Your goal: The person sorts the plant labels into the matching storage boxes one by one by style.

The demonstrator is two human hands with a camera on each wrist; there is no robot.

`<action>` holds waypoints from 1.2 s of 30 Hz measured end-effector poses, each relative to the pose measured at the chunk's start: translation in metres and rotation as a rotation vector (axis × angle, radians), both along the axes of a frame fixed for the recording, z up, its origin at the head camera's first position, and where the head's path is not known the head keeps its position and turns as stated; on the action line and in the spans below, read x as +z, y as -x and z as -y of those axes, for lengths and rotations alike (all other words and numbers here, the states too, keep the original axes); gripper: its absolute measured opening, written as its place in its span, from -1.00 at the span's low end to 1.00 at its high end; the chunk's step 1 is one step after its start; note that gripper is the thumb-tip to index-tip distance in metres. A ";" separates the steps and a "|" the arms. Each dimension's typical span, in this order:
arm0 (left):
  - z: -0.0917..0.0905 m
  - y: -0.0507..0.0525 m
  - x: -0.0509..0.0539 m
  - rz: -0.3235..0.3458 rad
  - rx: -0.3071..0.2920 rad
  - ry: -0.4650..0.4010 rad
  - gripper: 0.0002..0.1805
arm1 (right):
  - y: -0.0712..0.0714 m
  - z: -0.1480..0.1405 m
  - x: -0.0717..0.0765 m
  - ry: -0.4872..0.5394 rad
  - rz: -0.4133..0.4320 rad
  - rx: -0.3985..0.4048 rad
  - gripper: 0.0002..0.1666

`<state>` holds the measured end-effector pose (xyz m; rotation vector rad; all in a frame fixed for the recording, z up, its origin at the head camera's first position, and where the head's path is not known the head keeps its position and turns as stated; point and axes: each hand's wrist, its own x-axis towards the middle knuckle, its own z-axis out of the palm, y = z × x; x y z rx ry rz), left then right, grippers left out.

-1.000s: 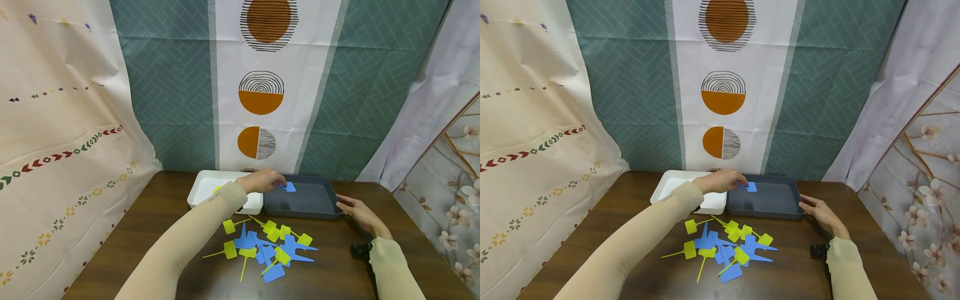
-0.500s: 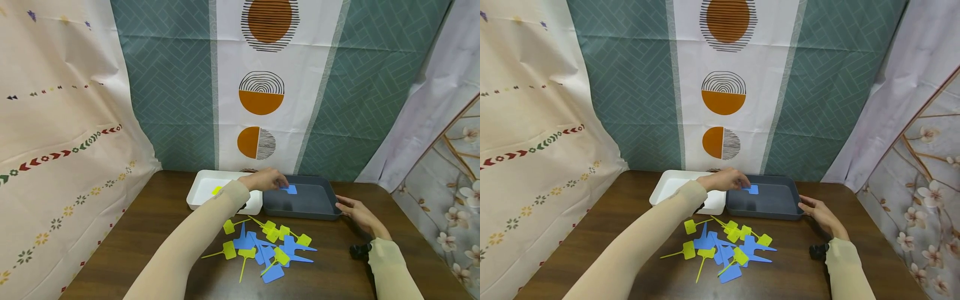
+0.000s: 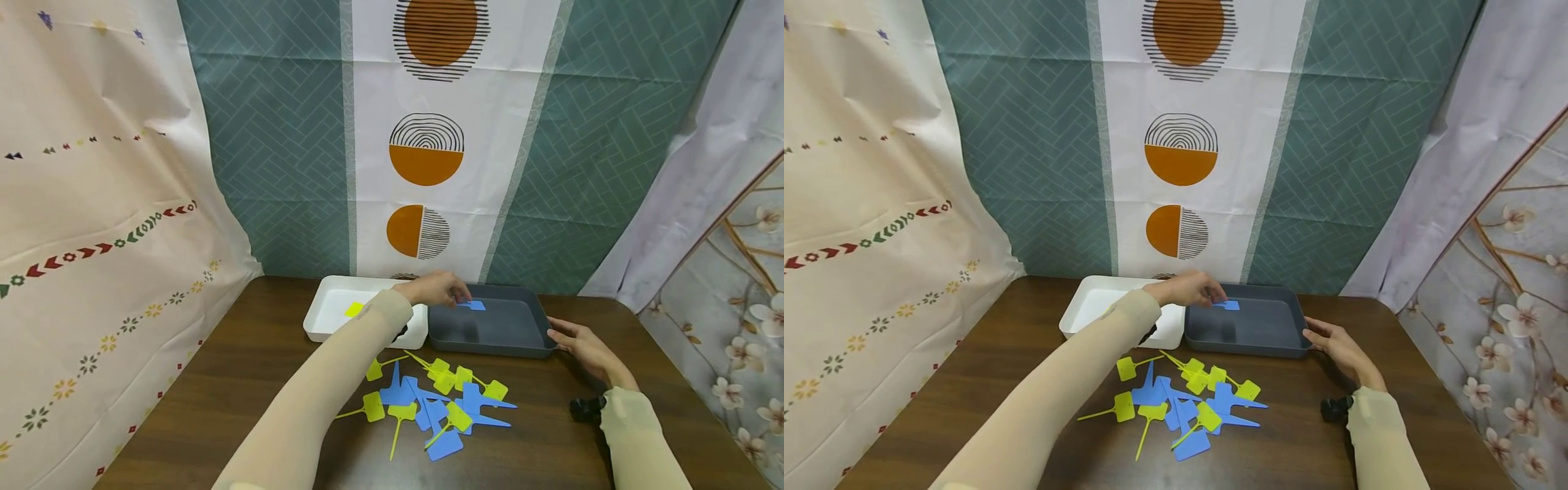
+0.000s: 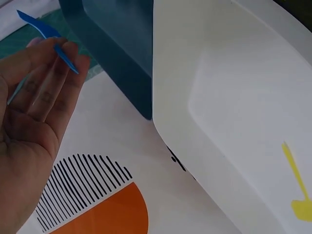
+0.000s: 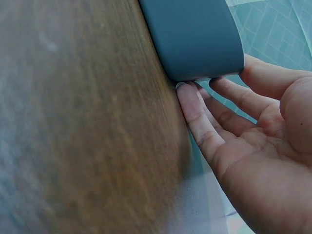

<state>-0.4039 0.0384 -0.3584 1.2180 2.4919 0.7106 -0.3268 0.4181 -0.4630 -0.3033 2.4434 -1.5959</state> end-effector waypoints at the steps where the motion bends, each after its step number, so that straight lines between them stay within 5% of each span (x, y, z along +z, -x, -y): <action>1: -0.001 0.000 0.000 0.002 0.004 0.000 -0.61 | 0.000 0.000 0.000 -0.005 -0.004 0.004 -0.15; 24: -0.027 0.001 -0.005 -0.028 0.070 0.068 -0.65 | 0.000 0.001 0.001 0.034 0.003 0.007 -0.16; 36: -0.026 -0.002 -0.004 -0.013 0.074 0.088 -0.59 | -0.002 0.003 0.002 0.031 0.005 0.002 -0.16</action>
